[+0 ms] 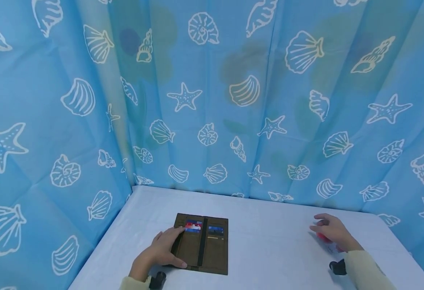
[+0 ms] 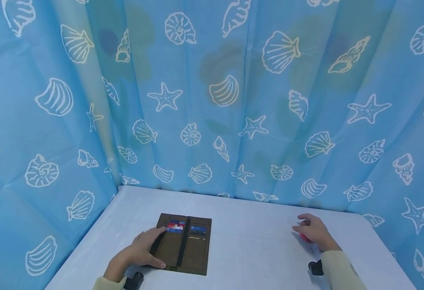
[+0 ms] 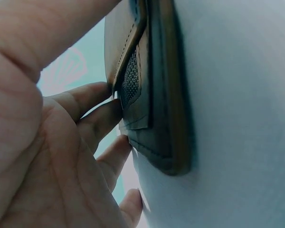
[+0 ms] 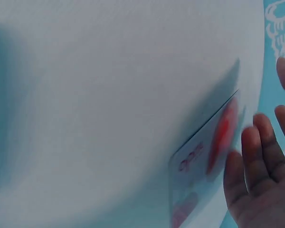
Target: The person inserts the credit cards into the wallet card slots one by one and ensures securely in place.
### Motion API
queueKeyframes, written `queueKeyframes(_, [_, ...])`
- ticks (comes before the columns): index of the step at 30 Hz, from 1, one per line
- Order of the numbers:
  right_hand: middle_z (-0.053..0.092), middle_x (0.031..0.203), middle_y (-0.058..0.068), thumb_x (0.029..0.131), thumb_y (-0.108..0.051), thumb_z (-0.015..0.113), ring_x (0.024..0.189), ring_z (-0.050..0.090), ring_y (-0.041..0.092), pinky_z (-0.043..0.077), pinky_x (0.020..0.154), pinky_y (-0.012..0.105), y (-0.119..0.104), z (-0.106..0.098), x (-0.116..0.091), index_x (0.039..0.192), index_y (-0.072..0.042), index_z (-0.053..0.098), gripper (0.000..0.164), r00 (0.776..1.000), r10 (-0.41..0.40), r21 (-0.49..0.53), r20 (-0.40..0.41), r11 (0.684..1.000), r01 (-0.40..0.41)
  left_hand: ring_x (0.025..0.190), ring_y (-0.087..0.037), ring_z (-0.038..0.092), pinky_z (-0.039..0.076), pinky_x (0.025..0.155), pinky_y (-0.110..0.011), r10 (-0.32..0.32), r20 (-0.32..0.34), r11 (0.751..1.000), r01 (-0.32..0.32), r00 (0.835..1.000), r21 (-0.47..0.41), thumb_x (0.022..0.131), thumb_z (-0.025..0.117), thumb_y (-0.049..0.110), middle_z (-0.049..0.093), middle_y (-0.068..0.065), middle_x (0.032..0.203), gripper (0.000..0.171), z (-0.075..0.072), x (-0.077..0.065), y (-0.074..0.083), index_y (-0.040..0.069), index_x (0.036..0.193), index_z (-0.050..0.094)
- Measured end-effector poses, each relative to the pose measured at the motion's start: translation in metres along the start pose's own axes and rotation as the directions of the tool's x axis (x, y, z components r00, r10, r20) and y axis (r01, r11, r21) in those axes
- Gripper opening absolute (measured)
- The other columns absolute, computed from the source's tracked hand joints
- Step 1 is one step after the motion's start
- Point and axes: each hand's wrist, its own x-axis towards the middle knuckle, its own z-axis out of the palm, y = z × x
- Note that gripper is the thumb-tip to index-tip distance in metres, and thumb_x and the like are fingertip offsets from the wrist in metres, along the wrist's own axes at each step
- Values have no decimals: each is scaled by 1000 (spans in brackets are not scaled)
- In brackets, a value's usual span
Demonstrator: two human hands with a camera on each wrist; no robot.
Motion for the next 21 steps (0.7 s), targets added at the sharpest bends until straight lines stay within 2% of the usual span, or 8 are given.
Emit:
queueKeyframes(2, [37, 141, 37, 86, -51, 71, 119, 44, 53, 58, 67, 50, 4, -1, -1, 146, 1, 33, 88, 1000, 4, -1, -18, 1000, -4, 145, -38, 31, 14, 118, -70, -2, -1, 1000, 2, 1000, 0, 62, 92, 48, 43, -13, 153, 107, 1, 0, 0, 14, 149, 39])
queueKeyframes(6, [34, 141, 39, 88, -42, 72, 116, 47, 52, 58, 65, 39, 12, -2, -3, 145, 4, 33, 83, 997, 38, -2, -71, 999, -38, 146, -38, 31, 14, 118, -70, -3, -2, 1000, 3, 1000, -4, 62, 92, 48, 43, -13, 154, 108, 1, 1, 2, 14, 149, 39])
queueKeyframes(9, [34, 139, 41, 87, -42, 73, 113, 49, 51, 58, 65, 37, 17, -3, -4, 144, 7, 33, 85, 995, 51, 1, -88, 999, -52, 145, -37, 31, 14, 118, -70, 0, -1, 1000, 0, 1000, -6, 62, 92, 47, 43, -13, 154, 107, 1, 1, 3, 14, 149, 39])
queueKeyframes(16, [37, 137, 41, 79, -54, 77, 114, 49, 51, 59, 77, 47, 22, -3, -1, 143, 11, 34, 101, 999, 30, -54, -40, 998, -32, 145, -38, 31, 14, 118, -70, -8, 2, 1000, 8, 1000, -9, 62, 92, 45, 43, -13, 153, 107, -1, -3, 6, 14, 149, 39])
queueKeyframes(19, [43, 132, 41, 81, -49, 77, 114, 50, 51, 57, 82, 52, 22, 1, 0, 140, 13, 37, 94, 999, -13, -100, -32, 995, 9, 145, -38, 31, 14, 118, -69, -21, 4, 1000, 21, 1000, -3, 62, 92, 45, 43, -13, 153, 107, -2, -4, 6, 14, 149, 38])
queueKeyframes(21, [47, 129, 40, 85, -40, 76, 113, 50, 52, 55, 87, 57, 20, 4, -1, 137, 14, 40, 83, 998, -48, -130, -33, 991, 43, 145, -38, 32, 14, 118, -69, -24, 5, 1000, 24, 1000, 2, 63, 92, 45, 43, -14, 153, 107, -2, -4, 5, 13, 149, 38])
